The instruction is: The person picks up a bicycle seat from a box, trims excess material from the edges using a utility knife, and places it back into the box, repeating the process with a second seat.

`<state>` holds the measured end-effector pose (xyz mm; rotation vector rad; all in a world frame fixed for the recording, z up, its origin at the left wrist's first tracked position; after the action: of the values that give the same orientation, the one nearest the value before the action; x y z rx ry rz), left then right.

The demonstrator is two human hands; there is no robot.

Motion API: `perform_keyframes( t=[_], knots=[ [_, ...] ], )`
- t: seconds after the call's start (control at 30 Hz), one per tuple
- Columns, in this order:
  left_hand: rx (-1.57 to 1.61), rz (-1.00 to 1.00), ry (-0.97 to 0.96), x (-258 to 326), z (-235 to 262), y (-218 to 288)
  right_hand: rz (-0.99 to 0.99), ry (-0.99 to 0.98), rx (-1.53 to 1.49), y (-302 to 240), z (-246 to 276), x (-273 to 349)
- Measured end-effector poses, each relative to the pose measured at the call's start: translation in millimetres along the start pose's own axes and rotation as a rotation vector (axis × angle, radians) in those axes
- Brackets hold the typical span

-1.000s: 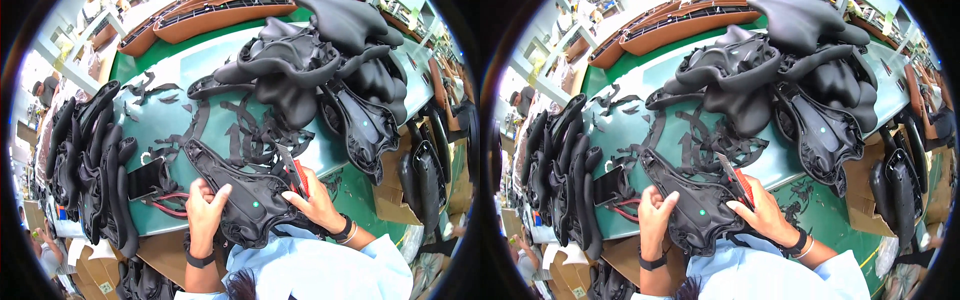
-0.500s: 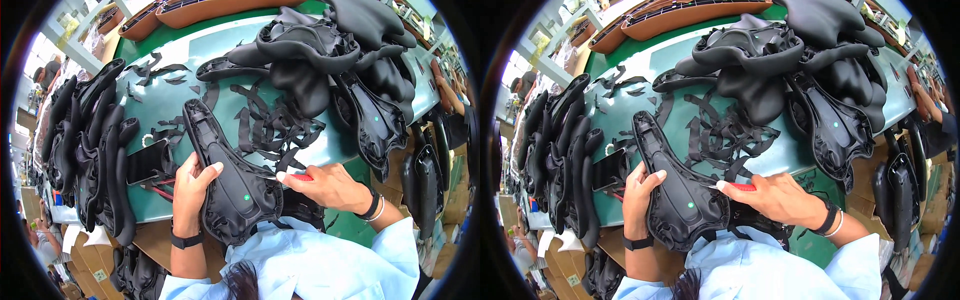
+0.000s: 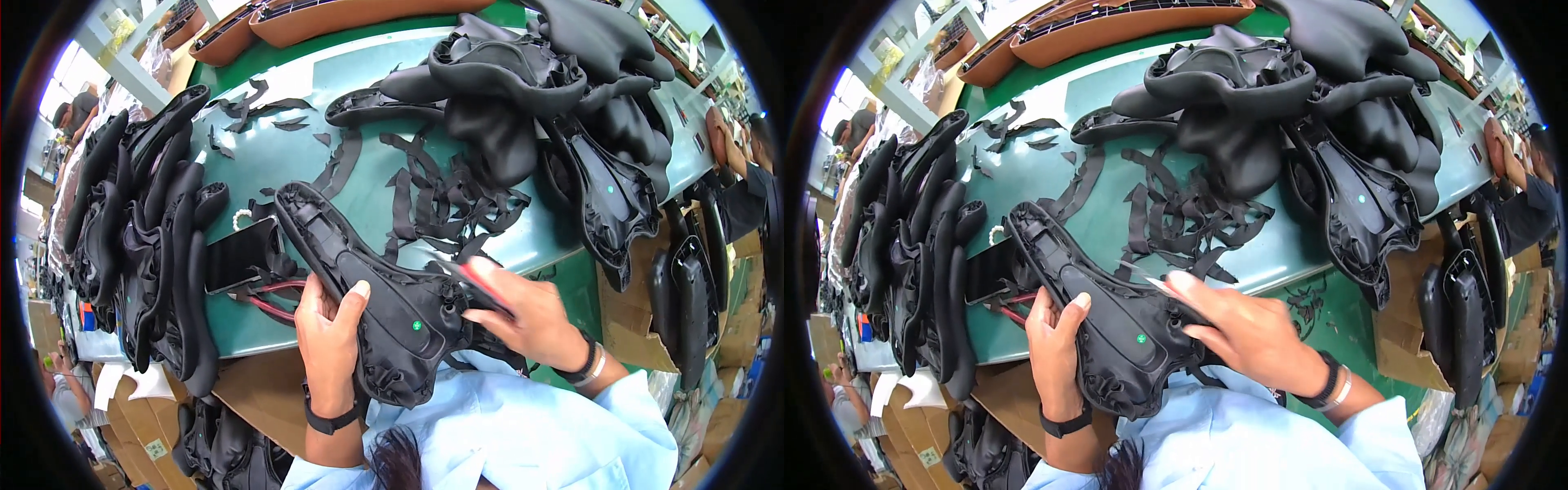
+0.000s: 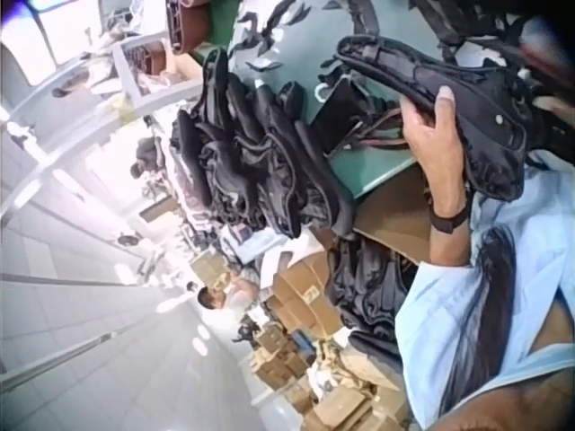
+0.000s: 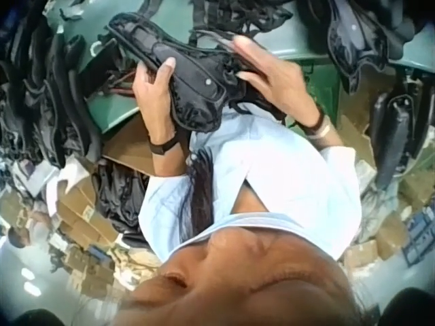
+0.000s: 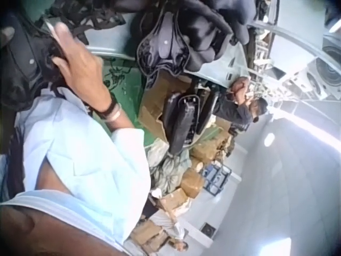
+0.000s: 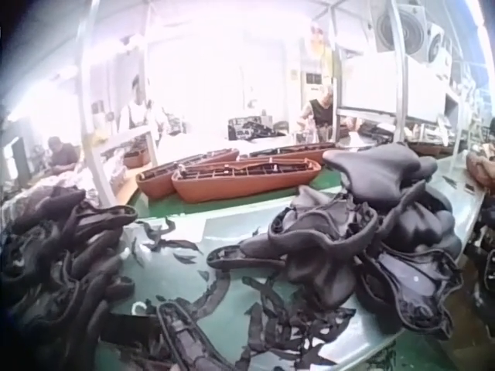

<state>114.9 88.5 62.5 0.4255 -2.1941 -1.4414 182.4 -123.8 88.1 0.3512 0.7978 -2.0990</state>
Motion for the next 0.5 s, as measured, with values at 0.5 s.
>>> perform_keyframes(
  t=[0.5],
  knots=[
    [-0.724, -0.493, 0.158, 13, -5, -5, -0.491, -0.216, -0.337, 47, -27, -33]
  ],
)
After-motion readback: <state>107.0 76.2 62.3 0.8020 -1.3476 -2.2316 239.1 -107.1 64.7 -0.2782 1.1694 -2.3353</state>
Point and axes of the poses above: each hand's wrist, its own x-axis away from the middle knuckle, its own z-axis out of the back of the hand, y = z × x, the point moved 4 cm from there along -x, towards the middle knuckle, and after that the axes turned 15 degrees about x, right-handed, at the moved point
